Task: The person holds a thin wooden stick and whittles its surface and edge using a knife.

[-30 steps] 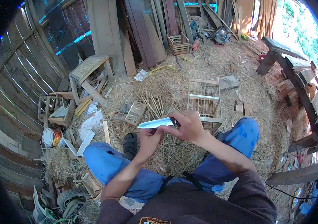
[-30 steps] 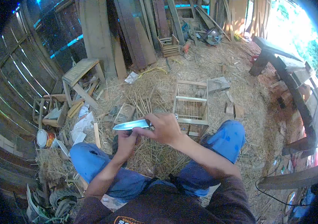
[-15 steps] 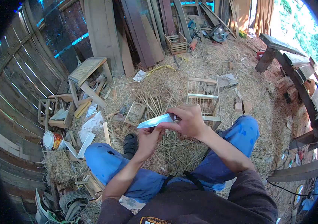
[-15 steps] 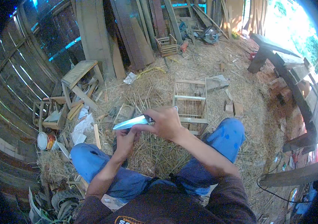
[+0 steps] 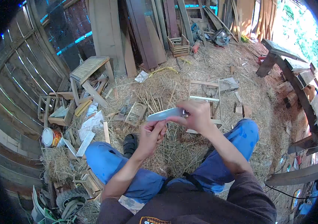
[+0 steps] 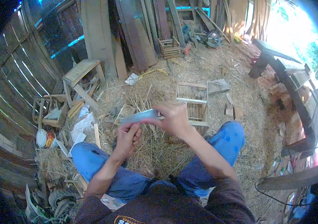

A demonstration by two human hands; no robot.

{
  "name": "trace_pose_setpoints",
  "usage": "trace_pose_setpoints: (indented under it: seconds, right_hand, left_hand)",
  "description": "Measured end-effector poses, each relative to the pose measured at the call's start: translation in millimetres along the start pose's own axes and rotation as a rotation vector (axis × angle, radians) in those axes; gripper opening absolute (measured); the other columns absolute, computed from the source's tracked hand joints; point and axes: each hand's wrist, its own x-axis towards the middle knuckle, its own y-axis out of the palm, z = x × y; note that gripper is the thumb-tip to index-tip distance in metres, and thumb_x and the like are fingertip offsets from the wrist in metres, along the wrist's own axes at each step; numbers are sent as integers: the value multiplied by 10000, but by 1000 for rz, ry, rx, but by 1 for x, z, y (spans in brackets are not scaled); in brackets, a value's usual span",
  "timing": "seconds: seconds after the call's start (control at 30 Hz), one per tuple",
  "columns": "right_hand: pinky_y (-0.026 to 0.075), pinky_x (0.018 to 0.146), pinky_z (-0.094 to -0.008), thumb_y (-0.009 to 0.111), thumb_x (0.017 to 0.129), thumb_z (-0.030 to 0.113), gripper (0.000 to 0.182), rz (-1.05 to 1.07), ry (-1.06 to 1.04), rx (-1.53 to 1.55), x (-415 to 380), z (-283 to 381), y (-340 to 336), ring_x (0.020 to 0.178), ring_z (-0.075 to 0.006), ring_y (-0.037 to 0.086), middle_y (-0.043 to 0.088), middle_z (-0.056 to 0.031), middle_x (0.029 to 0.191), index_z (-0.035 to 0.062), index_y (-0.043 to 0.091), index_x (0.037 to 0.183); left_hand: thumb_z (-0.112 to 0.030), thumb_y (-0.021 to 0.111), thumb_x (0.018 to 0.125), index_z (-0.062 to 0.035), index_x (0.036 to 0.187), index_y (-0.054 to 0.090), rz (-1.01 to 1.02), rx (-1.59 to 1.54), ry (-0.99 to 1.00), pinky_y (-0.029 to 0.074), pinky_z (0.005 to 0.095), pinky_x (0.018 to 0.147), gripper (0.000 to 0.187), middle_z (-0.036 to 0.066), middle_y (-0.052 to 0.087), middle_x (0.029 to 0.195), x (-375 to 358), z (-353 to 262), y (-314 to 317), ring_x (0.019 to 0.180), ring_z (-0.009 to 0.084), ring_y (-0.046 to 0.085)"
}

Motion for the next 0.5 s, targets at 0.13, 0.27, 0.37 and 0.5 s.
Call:
trace_pose_setpoints:
  seconds: [0.13,0.27,0.37,0.5]
  right_hand:
    - [516,579,-371,854,739,438,395,-131,207,-60,8,-27,-9,607,-256,675,686,-89,693,76,732,840]
    - [516,588,-375,811,802,421,371,-180,608,-173,18,-49,-36,635,-260,686,704,-99,723,61,740,861]
    - [514,582,-368,811,804,421,362,-248,388,-254,12,-34,-38,626,-251,684,705,-90,724,70,742,864]
    - [512,566,-377,814,789,442,374,-58,212,43,1,-3,-15,603,-262,667,683,-78,697,84,732,859]
  left_hand:
    - [-209,635,1013,-24,1323,617,18,-34,-75,223,191,411,362,-9,567,723,-7,-12,6,476,3,323]
    - [-204,616,1023,-33,1352,603,41,-15,-82,233,190,399,371,-10,561,705,-15,-8,5,459,5,324]
    - [-187,600,1029,-44,1358,602,-44,4,66,248,191,393,359,-5,563,691,-8,5,-1,447,10,336]
    - [-171,590,1030,-65,1378,590,-86,-21,0,260,197,392,364,3,573,700,-8,-4,-3,444,19,351]
